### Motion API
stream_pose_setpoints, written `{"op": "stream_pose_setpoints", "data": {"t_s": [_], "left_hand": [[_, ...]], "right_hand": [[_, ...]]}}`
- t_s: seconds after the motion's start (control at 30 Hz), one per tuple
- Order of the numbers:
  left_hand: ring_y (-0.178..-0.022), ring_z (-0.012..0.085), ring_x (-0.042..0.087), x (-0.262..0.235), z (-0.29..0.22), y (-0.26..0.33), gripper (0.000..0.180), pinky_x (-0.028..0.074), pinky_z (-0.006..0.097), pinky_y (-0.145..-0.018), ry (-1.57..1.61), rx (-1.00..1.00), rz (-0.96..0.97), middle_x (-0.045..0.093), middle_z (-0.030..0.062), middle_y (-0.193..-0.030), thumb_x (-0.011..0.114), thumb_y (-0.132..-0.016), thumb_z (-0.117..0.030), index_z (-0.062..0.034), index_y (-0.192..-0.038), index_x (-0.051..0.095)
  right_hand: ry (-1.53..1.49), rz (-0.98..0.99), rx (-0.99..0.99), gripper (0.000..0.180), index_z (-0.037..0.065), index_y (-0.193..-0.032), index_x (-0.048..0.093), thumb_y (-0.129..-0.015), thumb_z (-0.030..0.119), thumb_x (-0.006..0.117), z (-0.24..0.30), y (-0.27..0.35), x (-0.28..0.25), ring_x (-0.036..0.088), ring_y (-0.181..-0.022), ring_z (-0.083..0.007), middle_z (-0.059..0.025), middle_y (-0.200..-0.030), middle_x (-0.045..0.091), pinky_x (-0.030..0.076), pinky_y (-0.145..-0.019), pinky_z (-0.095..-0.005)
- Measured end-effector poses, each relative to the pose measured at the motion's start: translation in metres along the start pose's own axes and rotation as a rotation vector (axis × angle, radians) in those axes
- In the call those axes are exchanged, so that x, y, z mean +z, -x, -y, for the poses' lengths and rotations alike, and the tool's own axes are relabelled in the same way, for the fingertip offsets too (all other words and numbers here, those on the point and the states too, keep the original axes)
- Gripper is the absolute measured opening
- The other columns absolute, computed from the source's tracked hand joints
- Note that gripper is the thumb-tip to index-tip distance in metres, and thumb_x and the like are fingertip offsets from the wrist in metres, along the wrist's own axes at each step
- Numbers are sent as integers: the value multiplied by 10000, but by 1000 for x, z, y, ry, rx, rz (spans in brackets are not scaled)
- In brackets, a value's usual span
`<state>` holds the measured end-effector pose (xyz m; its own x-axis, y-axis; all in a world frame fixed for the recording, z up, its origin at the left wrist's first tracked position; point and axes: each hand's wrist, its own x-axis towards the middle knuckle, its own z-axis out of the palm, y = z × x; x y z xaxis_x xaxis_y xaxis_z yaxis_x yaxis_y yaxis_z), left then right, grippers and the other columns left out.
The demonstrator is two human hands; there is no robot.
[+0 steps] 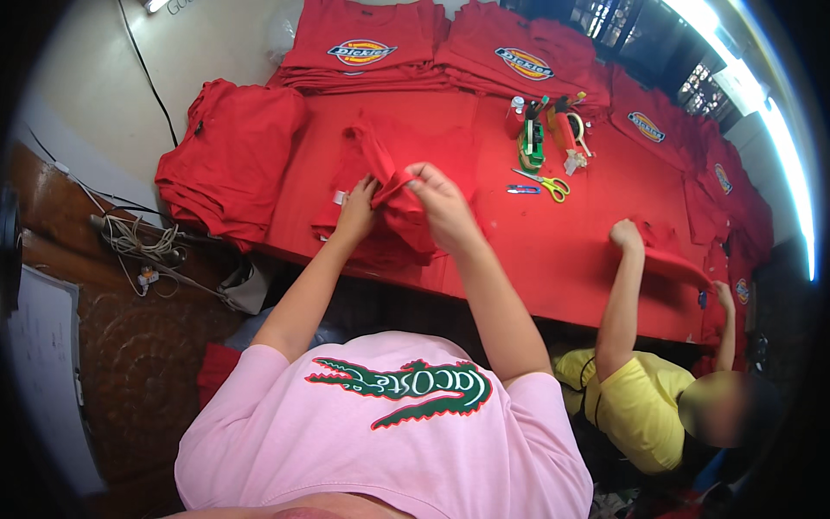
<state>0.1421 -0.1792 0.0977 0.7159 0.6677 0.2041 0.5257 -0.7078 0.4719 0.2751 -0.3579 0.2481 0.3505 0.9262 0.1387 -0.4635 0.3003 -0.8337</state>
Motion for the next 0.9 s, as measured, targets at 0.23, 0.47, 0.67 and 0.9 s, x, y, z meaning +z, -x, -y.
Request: {"op": "stream_pose_setpoints", "data": {"t_s": [0.23,0.47,0.67,0.9], "left_hand": [[-1089,191,731,-112,-130,-15,423,600,368,-931,1362,-439,843,734,94,-1271,617,-1058,-259,-27,-1412,617],[-1102,192,731,-242,-206,11,449,611,378,-959,2311,166,813,727,135,-1263,635,-1057,-297,5,-1387,600],[-1037,187,730,-240,-134,33,611,597,354,-921,1324,-67,499,745,102,-1172,840,-872,-207,4,-1392,599],[-1098,228,697,70,-4,119,495,559,370,-951,1726,-626,579,724,123,-1243,777,-882,-133,35,-1331,656]], "right_hand": [[762,-209,-513,1070,47,-1636,240,-756,92,847,145,58,19,637,-1234,-273,-143,-1433,509,526,-1074,-411],[1253,-503,495,963,126,-1614,298,-831,340,817,6,72,-78,632,-1228,-449,-263,-1469,525,550,-992,-511],[92,-249,548,497,-8,-1457,541,-1057,284,579,6,116,-101,677,-1235,-347,-198,-1411,645,552,-1059,-475],[-795,332,366,589,-51,-1375,609,-1112,448,435,64,42,68,630,-1296,-382,-226,-1411,640,475,-1146,-548]]}}
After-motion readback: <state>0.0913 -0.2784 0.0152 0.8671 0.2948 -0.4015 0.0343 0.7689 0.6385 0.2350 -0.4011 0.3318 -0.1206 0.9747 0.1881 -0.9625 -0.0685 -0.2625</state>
